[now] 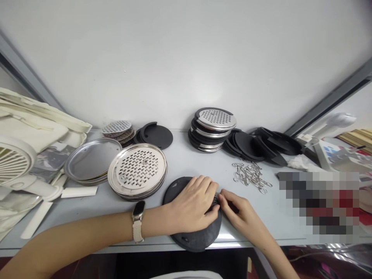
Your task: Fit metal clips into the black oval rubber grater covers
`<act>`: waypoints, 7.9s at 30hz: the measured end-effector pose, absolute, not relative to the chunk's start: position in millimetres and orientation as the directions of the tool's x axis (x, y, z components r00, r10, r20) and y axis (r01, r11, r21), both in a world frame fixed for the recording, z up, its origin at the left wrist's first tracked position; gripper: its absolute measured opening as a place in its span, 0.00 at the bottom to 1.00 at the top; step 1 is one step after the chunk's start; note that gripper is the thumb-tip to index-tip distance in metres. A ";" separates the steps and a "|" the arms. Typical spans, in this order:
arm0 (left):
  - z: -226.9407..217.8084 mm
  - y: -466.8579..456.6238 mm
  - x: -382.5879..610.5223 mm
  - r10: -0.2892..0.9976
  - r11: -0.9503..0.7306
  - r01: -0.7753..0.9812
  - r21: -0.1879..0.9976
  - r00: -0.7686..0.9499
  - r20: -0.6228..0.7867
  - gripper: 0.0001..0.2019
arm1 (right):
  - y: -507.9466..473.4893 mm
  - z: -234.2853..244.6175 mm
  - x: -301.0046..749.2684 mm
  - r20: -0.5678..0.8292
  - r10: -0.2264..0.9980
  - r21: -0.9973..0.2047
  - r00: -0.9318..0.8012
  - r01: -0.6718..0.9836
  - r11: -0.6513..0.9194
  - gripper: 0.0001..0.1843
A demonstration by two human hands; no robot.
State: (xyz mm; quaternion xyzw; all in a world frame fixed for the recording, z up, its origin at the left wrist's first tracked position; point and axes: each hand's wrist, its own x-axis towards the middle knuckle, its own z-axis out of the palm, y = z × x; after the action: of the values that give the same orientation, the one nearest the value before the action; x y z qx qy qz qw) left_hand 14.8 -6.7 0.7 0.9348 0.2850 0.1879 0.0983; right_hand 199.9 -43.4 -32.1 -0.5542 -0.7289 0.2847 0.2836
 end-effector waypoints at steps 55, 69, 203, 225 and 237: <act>6.0 -7.0 10.4 0.404 -0.909 0.356 0.217 0.881 0.246 0.12 | -50.2 -33.5 199.5 0.170 0.962 -0.641 -0.211 0.718 0.271 0.16; -0.3 -4.5 11.5 0.453 -0.878 0.373 0.301 0.851 0.266 0.15 | -47.0 -41.1 210.0 0.055 0.981 -0.789 -0.186 0.594 0.157 0.19; -3.9 -3.7 13.6 0.464 -0.880 0.390 0.271 0.825 0.322 0.09 | -45.2 -34.4 202.6 0.039 0.968 -0.767 -0.247 0.614 0.187 0.18; 1.5 -4.1 11.7 0.440 -0.890 0.365 0.272 0.842 0.311 0.09 | -47.8 -36.9 204.2 0.110 0.974 -0.761 -0.196 0.614 0.209 0.16; -4.7 -5.1 15.2 0.498 -0.866 0.441 0.234 0.797 0.342 0.07 | -45.8 -25.2 200.0 0.069 0.962 -0.768 -0.265 0.601 0.221 0.13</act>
State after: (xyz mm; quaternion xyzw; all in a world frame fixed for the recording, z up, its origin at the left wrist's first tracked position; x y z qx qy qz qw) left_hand 15.2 -5.1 -4.7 0.9452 0.2483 0.1998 0.0715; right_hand 200.0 -45.8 -25.2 -0.5363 -0.7284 0.3192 0.2828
